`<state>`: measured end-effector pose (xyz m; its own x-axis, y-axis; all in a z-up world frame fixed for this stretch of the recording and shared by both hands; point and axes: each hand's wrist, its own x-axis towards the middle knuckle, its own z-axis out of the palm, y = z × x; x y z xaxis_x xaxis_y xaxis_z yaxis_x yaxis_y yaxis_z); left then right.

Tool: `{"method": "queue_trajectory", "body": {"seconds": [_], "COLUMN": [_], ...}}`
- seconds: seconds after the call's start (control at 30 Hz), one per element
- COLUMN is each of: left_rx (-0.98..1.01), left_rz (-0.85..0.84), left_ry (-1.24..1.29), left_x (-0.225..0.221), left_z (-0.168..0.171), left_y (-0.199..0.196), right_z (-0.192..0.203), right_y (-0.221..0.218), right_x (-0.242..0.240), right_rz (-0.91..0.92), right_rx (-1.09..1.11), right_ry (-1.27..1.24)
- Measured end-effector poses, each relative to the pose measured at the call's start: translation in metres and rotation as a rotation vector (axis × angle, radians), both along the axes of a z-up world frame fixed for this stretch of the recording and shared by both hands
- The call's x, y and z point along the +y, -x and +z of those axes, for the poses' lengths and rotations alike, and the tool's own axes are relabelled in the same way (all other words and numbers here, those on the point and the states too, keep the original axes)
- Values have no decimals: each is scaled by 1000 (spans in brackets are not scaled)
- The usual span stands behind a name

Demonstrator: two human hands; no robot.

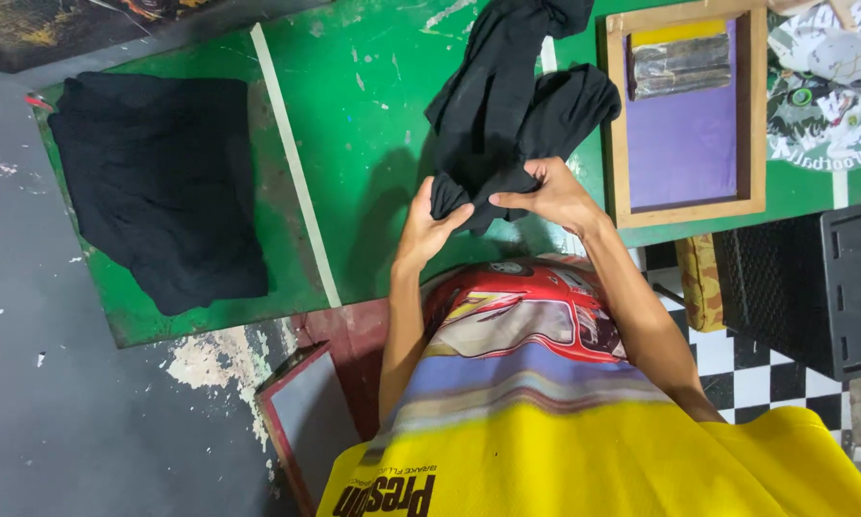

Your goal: The person manually applies ink through a screen print frame onto a t-shirt using a squeegee and inspects and folds finished shirts.

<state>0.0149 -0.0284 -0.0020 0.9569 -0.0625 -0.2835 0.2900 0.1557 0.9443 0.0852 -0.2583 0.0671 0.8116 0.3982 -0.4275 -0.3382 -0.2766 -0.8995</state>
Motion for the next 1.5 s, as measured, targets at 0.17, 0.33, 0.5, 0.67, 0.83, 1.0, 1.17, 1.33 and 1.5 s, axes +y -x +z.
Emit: {"method": "queue_trajectory", "body": {"seconds": [0.17, 0.33, 0.5, 0.67, 0.83, 1.0, 1.17, 1.33, 1.5], "left_rx": [-56, 22, 44, 251, -162, -444, -435, -388, -273], "left_rz": [82, 82, 155, 42, 68, -156, -199, -138, -121], "left_ry": [23, 7, -309, -676, -901, -704, -721, -701, -339], "left_x": [11, 10, 11, 9, -11, -29, -23, -12, -16], "left_z": [-11, -34, -39, -8, 64, 87, 89, 97, 93], "left_y": [12, 25, 50, 46, 8, -11, -9, -9, -13], "right_z": [-33, -36, -46, -48, -17, 24, 32, 36, 52], "right_y": [-5, -14, -15, -16, -3, 7, 14, 9, 13], "right_x": [-25, -26, -28, -26, -14, -13, -16, -24, 0], "right_rz": [-99, -82, -30, 48, 159, 225, 117, 112, 210], "right_rx": [41, 73, 104, 32, -89, -444, -356, -496, -323], "right_ry": [-82, -128, -104, -110, 14, -21, 18, 90, -141]}}
